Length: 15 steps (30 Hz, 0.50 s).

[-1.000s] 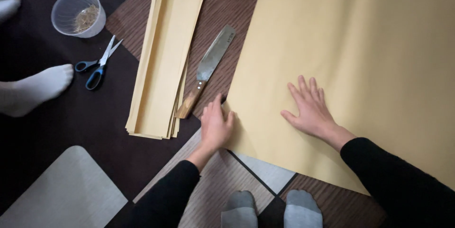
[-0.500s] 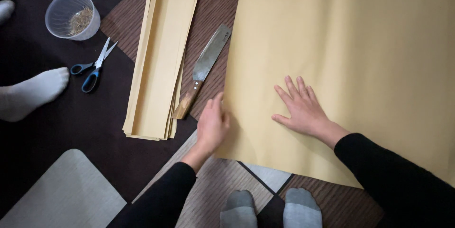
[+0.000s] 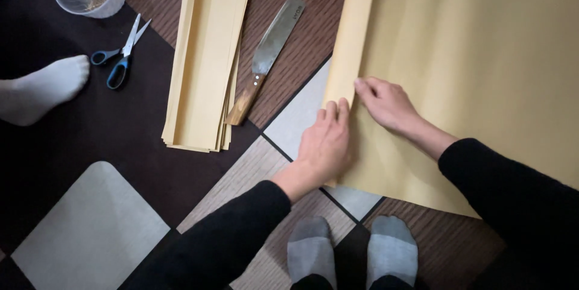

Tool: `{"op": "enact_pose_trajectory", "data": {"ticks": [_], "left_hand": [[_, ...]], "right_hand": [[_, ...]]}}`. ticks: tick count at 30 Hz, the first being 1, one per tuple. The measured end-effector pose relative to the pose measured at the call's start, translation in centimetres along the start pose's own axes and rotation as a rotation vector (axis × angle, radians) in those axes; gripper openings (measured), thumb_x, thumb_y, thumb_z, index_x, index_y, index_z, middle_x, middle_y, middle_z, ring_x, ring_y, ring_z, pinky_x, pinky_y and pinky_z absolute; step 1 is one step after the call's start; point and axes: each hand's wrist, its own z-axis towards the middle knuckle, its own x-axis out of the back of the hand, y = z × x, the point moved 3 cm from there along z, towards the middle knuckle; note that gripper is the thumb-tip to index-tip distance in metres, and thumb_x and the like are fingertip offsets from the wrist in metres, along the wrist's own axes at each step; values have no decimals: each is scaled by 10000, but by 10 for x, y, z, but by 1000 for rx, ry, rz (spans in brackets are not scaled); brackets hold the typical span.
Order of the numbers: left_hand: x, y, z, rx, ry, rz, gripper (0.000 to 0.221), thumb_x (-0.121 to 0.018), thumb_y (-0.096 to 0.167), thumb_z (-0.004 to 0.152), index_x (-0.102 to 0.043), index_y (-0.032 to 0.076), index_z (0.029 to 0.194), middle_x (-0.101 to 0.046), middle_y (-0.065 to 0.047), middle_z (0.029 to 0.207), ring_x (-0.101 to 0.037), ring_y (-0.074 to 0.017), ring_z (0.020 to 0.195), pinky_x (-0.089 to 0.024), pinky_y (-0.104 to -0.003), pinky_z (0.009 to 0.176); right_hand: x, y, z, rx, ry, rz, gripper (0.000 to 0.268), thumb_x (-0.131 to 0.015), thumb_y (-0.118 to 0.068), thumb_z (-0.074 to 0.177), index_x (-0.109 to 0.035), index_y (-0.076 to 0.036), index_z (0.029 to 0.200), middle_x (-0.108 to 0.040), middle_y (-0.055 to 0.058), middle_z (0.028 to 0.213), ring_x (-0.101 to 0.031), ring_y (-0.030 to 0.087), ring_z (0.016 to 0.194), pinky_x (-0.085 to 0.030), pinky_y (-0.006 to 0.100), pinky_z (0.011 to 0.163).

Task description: Cutting large sheets of yellow paper into strips using a knife

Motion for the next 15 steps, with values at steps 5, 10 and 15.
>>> {"op": "enact_pose_trajectory", "data": {"ticks": [5,10,15], "left_hand": [[7,5,-6,-91,17,-29,911,-724,317,906,-430,-106,1658,-563,-215,1306,-666,-433,1194,-695,-533,847],[-13,-57,-21,-355,311,122,805,-691,424,1064,-431,110,1758,-512,-212,1678,-597,-428,1472,-581,-533,1082],[-11,-88,-47,-469,165,126,717,-396,525,1218,-328,157,1829,-355,-126,1884,-399,-436,1680,-396,-612,1325]], "right_hand": [[-26,29,17,-22,67,-15,349,-746,-557,1036,-812,-215,1016,-825,47,901,-807,363,980,-613,550,844],[-26,63,24,-40,79,-36,415,-774,-555,1026,-822,-144,1051,-832,119,960,-807,408,1036,-612,546,847],[-18,70,18,-110,-21,-13,393,-822,-513,986,-853,-137,1095,-847,112,983,-810,382,1059,-615,540,914]]}}
